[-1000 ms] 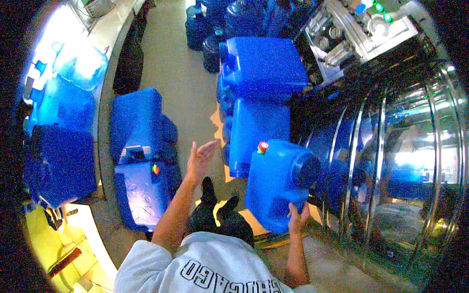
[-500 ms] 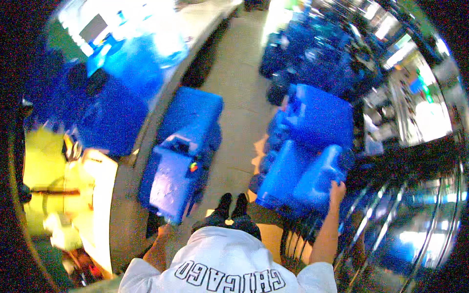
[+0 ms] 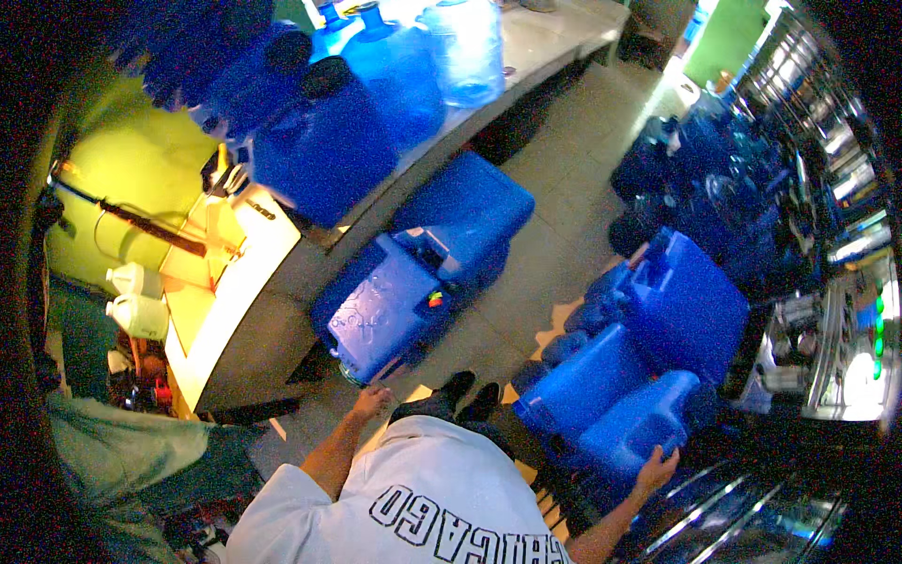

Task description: The person scrubs a blue plastic container with a sponge and soap at a sink, rinses it, and then moves several similar blue containers around the room, stacking them near a large metal tank.

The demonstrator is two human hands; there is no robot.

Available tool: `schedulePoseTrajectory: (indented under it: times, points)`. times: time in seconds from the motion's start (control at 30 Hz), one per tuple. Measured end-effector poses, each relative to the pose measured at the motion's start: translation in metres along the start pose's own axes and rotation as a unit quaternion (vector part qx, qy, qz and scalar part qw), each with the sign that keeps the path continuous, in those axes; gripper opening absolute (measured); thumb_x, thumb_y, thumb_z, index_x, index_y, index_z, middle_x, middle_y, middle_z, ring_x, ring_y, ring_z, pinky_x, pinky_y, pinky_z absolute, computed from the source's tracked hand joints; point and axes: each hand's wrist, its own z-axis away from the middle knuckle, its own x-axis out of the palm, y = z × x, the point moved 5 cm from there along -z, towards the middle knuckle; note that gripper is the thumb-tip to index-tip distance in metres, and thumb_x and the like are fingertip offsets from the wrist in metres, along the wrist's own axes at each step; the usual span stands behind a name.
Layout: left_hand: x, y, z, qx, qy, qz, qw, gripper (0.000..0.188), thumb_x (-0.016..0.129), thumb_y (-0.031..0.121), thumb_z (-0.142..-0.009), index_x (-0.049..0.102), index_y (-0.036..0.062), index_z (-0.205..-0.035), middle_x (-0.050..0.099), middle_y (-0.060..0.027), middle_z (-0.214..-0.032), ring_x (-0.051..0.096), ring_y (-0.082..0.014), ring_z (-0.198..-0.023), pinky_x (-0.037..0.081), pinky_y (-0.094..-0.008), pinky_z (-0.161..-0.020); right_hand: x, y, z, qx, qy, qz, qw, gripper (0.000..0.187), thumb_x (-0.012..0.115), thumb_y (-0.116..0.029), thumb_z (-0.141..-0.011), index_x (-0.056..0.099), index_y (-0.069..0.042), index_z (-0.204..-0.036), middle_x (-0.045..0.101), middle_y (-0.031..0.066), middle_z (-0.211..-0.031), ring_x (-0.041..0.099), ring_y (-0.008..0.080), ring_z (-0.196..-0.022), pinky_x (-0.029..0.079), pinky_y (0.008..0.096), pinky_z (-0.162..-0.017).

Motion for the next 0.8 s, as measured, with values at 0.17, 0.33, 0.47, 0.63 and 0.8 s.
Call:
schedulePoseTrajectory:
  times: [0.17, 0.33, 0.47, 0.63, 0.8]
  points:
    - [-0.01, 0.025, -0.001, 0.009, -0.002, 0.043, 0.999, 0.033, 0.067, 0.033, -0.095, 0.065, 0.0036, -0.11, 0.064, -0.0029, -0.084, 0.06, -0.0136, -0.068, 0.047, -0.0277, -0.053, -0.001, -0.021, 0.02, -0.006, 0.01, 0.027, 1.0, 0.058, 0.072, -0.022, -0.086, 0.054, 0.005, -0.134, 0.062, 0.0246, -0.13, 0.06, 0.039, -0.12, 0.045, 0.0434, -0.104]
    - [-0.013, 0.025, -0.004, -0.023, -0.021, 0.014, 0.999, 0.032, 0.065, 0.037, -0.096, 0.063, 0.006, -0.105, 0.065, -0.0039, -0.084, 0.063, -0.0154, -0.065, 0.047, -0.0289, -0.05, -0.023, -0.026, 0.017, 0.047, 0.023, 0.001, 0.999, 0.06, 0.077, -0.027, -0.079, 0.06, 0.005, -0.127, 0.067, 0.0248, -0.121, 0.065, 0.0379, -0.112, 0.049, 0.0438, -0.098]
    - [-0.008, 0.023, -0.023, -0.04, -0.036, 0.025, 0.998, 0.029, 0.065, 0.034, -0.096, 0.065, 0.0057, -0.101, 0.066, -0.0034, -0.081, 0.061, -0.0147, -0.058, 0.045, -0.029, -0.047, -0.031, -0.042, 0.012, 0.059, -0.038, -0.023, 0.997, 0.058, 0.078, -0.027, -0.077, 0.063, 0.004, -0.124, 0.067, 0.0249, -0.121, 0.065, 0.0366, -0.111, 0.05, 0.0435, -0.097]
    - [0.077, 0.079, -0.063, 0.288, -0.069, -0.275, 0.915, 0.033, 0.066, 0.033, -0.094, 0.07, 0.0017, -0.105, 0.069, -0.0108, -0.083, 0.065, -0.0233, -0.067, 0.051, -0.035, -0.063, -0.032, -0.08, -0.013, -0.097, -0.056, 0.048, 0.993, 0.059, 0.079, -0.03, -0.074, 0.065, -0.002, -0.124, 0.068, 0.021, -0.119, 0.065, 0.0358, -0.109, 0.049, 0.0441, -0.096]
    - [0.258, 0.093, -0.087, 0.187, -0.261, -0.271, 0.907, 0.062, 0.07, 0.044, -0.088, 0.061, -0.0032, -0.127, 0.065, -0.0242, -0.126, 0.064, -0.0319, -0.115, 0.05, -0.0412, -0.096, -0.016, -0.093, -0.069, -0.179, -0.156, 0.14, 0.961, 0.055, 0.079, -0.027, -0.072, 0.066, -0.01, -0.122, 0.068, 0.0159, -0.115, 0.061, 0.0346, -0.11, 0.043, 0.0457, -0.101]
